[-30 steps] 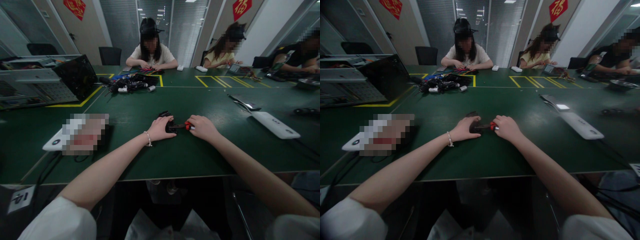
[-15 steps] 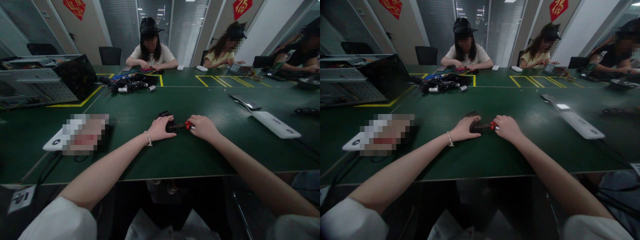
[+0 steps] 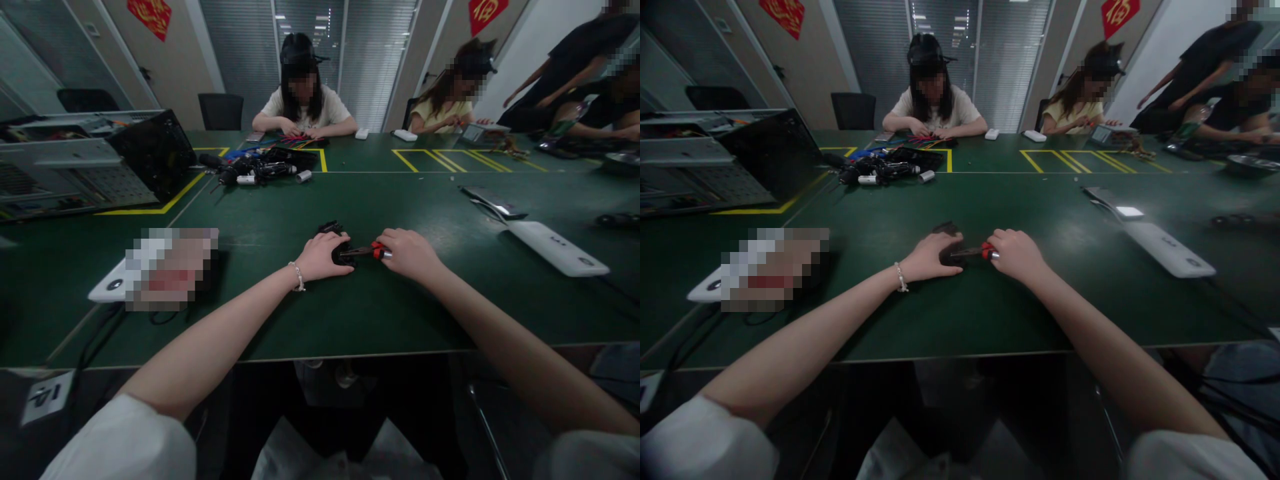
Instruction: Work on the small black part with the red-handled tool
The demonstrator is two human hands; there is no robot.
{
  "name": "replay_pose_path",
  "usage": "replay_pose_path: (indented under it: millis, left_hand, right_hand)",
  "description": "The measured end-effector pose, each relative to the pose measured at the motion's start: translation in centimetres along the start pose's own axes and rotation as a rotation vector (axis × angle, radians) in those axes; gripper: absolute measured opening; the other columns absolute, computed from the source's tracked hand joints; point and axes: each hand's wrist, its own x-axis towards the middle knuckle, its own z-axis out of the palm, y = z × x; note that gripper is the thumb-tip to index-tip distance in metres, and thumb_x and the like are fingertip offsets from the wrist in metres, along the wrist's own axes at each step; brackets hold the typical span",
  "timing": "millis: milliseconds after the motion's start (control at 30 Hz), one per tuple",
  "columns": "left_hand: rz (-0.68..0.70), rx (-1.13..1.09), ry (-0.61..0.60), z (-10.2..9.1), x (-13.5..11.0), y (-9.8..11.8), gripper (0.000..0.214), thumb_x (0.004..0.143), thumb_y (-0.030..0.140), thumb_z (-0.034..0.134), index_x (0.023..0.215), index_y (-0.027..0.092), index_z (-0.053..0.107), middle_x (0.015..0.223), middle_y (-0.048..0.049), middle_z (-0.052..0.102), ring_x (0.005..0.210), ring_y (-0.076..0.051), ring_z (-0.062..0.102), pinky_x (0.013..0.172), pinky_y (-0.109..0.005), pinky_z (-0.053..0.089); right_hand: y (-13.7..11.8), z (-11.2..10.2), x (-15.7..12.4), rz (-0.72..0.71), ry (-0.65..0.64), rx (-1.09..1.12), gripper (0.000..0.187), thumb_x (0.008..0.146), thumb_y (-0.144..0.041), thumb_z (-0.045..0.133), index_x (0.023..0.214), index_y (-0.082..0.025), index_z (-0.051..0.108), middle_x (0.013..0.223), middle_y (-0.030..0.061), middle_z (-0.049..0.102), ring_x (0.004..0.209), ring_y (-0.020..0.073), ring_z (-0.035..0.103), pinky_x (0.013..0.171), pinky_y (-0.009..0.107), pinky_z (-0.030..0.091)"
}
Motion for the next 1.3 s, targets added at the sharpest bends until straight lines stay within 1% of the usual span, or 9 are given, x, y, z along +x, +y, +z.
replay_pose_path:
  millis: [167,500,667,800,1000,1167,1300]
  left_hand:
    - [-0.014,-0.003,0.001,-0.09,-0.02,0.17,0.067,0.071,0.055,0.063,0.129,0.025,0.047,0.131,-0.0064,0.05,0.124,-0.031,0.042,0.101,-0.048,0.036]
    - [-0.014,-0.003,-0.022,-0.37,0.04,0.23,0.07,0.071,0.055,0.063,0.131,0.024,0.045,0.133,-0.0069,0.049,0.124,-0.032,0.041,0.101,-0.049,0.036]
    - [-0.009,-0.008,-0.022,-0.27,0.04,0.05,0.069,0.071,0.055,0.063,0.13,0.025,0.045,0.133,-0.0065,0.048,0.125,-0.032,0.04,0.101,-0.048,0.035]
    - [-0.008,-0.015,-0.028,-0.27,0.05,0.0,0.068,0.071,0.056,0.062,0.13,0.026,0.044,0.132,-0.0063,0.048,0.125,-0.032,0.04,0.101,-0.049,0.035]
    - [-0.007,-0.011,-0.026,-0.29,0.0,0.13,0.07,0.072,0.055,0.061,0.131,0.023,0.044,0.132,-0.0074,0.049,0.124,-0.033,0.04,0.101,-0.049,0.036]
    - [-0.01,0.001,-0.014,-0.13,0.0,0.14,0.068,0.071,0.054,0.062,0.13,0.025,0.045,0.133,-0.0066,0.048,0.124,-0.033,0.04,0.101,-0.05,0.035]
    - [-0.016,0.001,-0.016,-0.2,0.0,0.2,0.069,0.071,0.054,0.062,0.131,0.026,0.045,0.133,-0.0061,0.048,0.124,-0.032,0.04,0.102,-0.049,0.035]
  right_hand:
    - [0.12,-0.07,0.17,0.011,-0.03,0.041,0.025,0.077,-0.021,0.05,0.095,-0.015,0.066,0.092,0.0085,0.064,0.079,0.0198,0.056,0.067,0.03,0.037]
    - [-0.24,-0.86,0.0,-0.024,0.01,-0.045,0.023,0.079,-0.022,0.049,0.094,-0.014,0.065,0.092,0.0107,0.064,0.078,0.0208,0.054,0.067,0.031,0.035]
    - [0.13,-0.39,0.0,-0.01,-0.015,0.024,0.023,0.076,-0.02,0.051,0.094,-0.014,0.065,0.092,0.0091,0.064,0.079,0.0206,0.055,0.068,0.031,0.037]
    - [0.43,-0.2,0.07,0.001,-0.03,0.054,0.024,0.078,-0.021,0.05,0.095,-0.015,0.065,0.092,0.0084,0.064,0.079,0.0198,0.057,0.068,0.03,0.038]
    - [0.21,-0.45,0.09,0.007,-0.034,0.033,0.025,0.077,-0.021,0.049,0.095,-0.014,0.065,0.091,0.0086,0.064,0.079,0.0201,0.057,0.067,0.031,0.038]
    - [-0.11,-0.59,-0.01,-0.002,-0.021,-0.025,0.024,0.078,-0.023,0.049,0.093,-0.014,0.066,0.09,0.0102,0.064,0.077,0.021,0.056,0.065,0.032,0.036]
    - [-0.34,-0.79,-0.12,0.0,-0.009,-0.04,0.024,0.077,-0.022,0.051,0.094,-0.014,0.065,0.091,0.0107,0.064,0.078,0.0212,0.055,0.066,0.032,0.036]
